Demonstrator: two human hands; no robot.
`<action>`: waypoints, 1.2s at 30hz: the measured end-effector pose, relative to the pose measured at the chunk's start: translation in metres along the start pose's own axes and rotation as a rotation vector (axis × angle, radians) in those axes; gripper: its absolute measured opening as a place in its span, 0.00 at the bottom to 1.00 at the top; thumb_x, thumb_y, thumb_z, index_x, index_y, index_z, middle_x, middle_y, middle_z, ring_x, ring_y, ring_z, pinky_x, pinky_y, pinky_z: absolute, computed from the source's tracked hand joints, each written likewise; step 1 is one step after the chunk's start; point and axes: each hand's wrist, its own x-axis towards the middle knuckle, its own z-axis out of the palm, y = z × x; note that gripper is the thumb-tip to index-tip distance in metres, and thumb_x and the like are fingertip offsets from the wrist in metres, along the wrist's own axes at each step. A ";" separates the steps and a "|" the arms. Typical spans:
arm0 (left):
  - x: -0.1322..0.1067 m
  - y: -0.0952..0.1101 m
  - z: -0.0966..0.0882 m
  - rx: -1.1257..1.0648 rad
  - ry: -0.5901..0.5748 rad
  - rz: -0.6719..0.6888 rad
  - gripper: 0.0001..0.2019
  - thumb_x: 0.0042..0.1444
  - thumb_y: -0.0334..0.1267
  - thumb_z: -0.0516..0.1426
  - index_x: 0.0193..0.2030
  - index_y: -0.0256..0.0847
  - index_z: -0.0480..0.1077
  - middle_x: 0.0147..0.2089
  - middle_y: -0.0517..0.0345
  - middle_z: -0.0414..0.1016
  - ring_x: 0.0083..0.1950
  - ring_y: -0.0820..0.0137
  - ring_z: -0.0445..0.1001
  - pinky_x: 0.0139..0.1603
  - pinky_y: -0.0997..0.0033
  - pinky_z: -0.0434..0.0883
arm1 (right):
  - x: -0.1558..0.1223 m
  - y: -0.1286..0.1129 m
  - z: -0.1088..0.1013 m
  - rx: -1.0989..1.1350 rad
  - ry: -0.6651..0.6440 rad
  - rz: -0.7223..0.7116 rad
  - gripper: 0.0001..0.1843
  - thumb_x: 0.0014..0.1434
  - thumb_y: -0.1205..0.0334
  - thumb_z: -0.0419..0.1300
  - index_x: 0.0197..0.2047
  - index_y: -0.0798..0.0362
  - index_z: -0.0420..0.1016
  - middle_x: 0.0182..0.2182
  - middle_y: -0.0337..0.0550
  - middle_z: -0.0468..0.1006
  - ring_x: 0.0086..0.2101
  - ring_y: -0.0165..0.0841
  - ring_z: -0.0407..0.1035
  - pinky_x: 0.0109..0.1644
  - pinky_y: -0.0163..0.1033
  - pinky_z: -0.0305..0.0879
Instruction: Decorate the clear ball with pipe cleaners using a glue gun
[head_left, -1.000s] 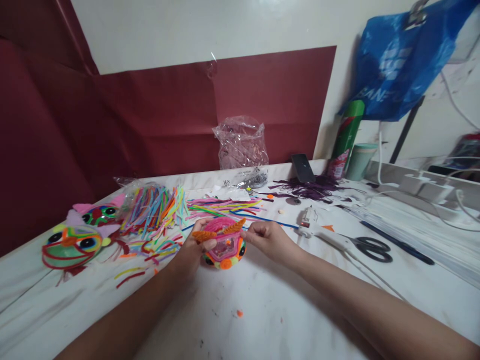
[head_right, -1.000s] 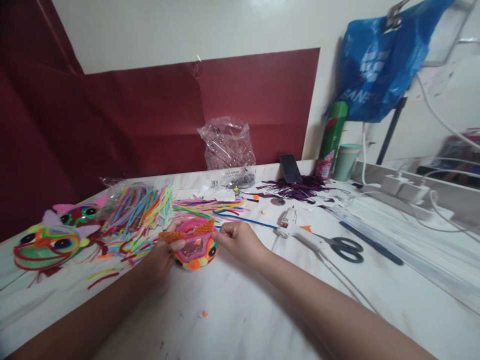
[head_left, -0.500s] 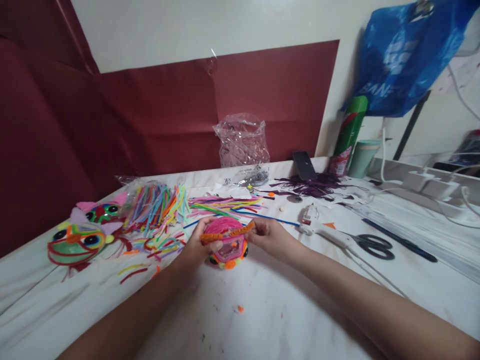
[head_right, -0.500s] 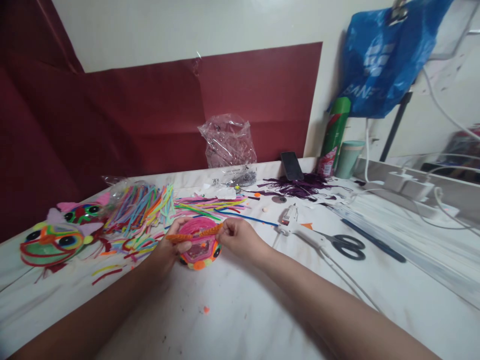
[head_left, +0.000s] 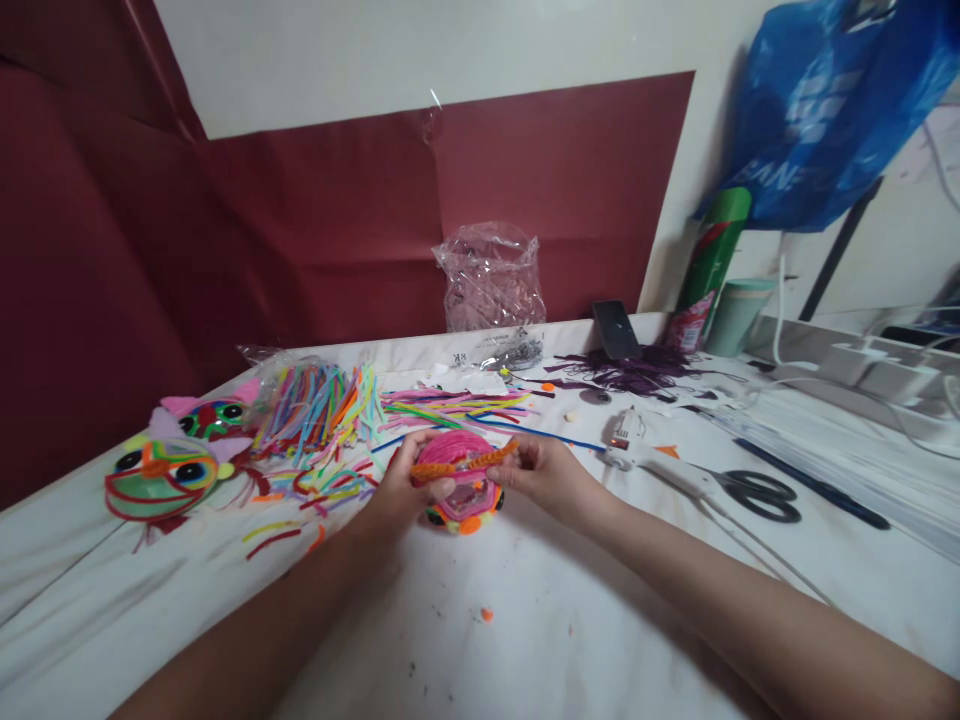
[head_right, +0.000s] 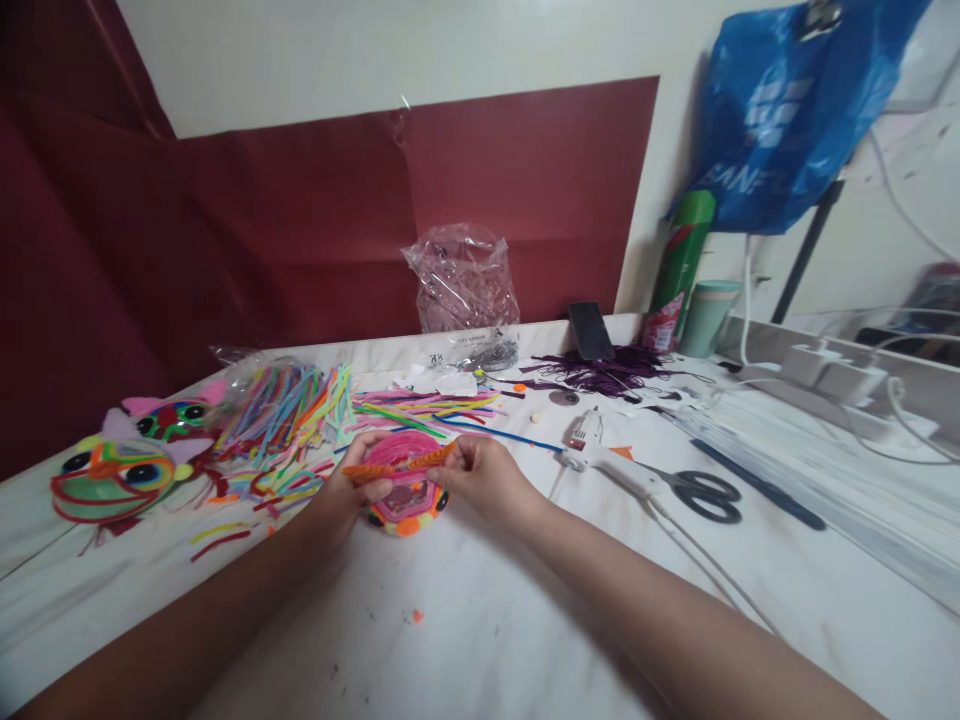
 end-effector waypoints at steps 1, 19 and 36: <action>0.000 0.000 0.000 0.004 -0.001 0.005 0.32 0.43 0.40 0.67 0.55 0.45 0.60 0.51 0.53 0.70 0.46 0.62 0.75 0.45 0.63 0.72 | 0.000 0.001 0.000 -0.023 0.003 -0.012 0.20 0.45 0.45 0.64 0.22 0.51 0.62 0.19 0.32 0.62 0.22 0.27 0.53 0.25 0.33 0.48; -0.002 0.016 -0.009 -0.022 -0.137 -0.101 0.40 0.45 0.39 0.67 0.64 0.45 0.56 0.55 0.47 0.73 0.53 0.56 0.74 0.49 0.62 0.71 | -0.009 -0.011 0.006 -0.075 0.033 0.011 0.17 0.46 0.48 0.60 0.20 0.51 0.62 0.17 0.32 0.63 0.21 0.27 0.55 0.25 0.34 0.51; -0.009 0.032 0.024 0.020 0.201 -0.184 0.35 0.35 0.29 0.66 0.54 0.43 0.64 0.32 0.60 0.77 0.28 0.69 0.75 0.30 0.70 0.71 | -0.017 -0.014 0.021 0.017 0.051 0.047 0.16 0.46 0.51 0.62 0.22 0.51 0.62 0.17 0.32 0.62 0.21 0.26 0.55 0.23 0.32 0.50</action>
